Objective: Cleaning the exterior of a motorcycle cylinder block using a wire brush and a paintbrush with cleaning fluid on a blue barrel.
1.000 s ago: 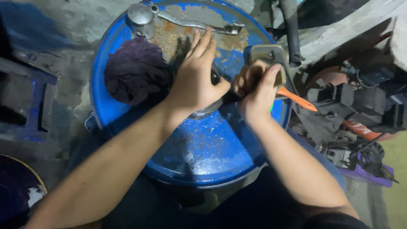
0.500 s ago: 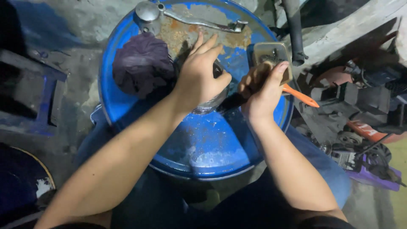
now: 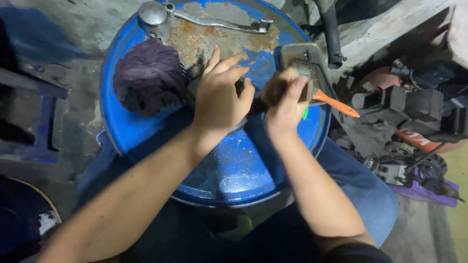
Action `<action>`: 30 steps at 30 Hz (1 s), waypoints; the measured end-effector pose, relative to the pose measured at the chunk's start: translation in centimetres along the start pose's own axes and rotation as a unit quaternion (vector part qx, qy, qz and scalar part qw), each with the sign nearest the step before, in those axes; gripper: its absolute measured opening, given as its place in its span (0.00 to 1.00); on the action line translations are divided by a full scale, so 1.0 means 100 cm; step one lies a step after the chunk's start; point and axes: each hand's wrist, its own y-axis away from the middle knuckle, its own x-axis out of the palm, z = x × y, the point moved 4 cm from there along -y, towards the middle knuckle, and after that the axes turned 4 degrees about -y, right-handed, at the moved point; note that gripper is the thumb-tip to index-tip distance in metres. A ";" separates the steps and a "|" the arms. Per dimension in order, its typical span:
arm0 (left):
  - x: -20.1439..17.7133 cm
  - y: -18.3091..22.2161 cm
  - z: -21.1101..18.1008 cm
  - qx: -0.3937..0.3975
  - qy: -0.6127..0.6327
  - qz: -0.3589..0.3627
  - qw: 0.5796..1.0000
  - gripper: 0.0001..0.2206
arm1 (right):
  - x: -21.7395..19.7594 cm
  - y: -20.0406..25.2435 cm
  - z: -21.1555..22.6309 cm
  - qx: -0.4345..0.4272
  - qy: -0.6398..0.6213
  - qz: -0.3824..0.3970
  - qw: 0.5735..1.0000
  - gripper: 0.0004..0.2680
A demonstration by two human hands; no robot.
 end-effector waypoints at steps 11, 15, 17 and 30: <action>0.008 0.007 -0.001 0.006 -0.040 -0.056 0.998 0.14 | -0.003 -0.013 0.001 -0.117 0.161 -0.050 0.979 0.25; -0.012 0.013 -0.018 0.001 -0.007 -0.016 1.000 0.19 | 0.006 -0.023 -0.005 -0.106 0.107 -0.063 0.987 0.25; -0.017 0.016 -0.022 0.017 0.007 0.029 0.999 0.28 | -0.002 -0.019 -0.004 -0.071 0.100 -0.090 0.988 0.25; -0.019 0.017 -0.034 0.064 0.082 0.190 0.976 0.37 | -0.035 -0.007 0.017 -0.075 0.072 -0.073 0.992 0.26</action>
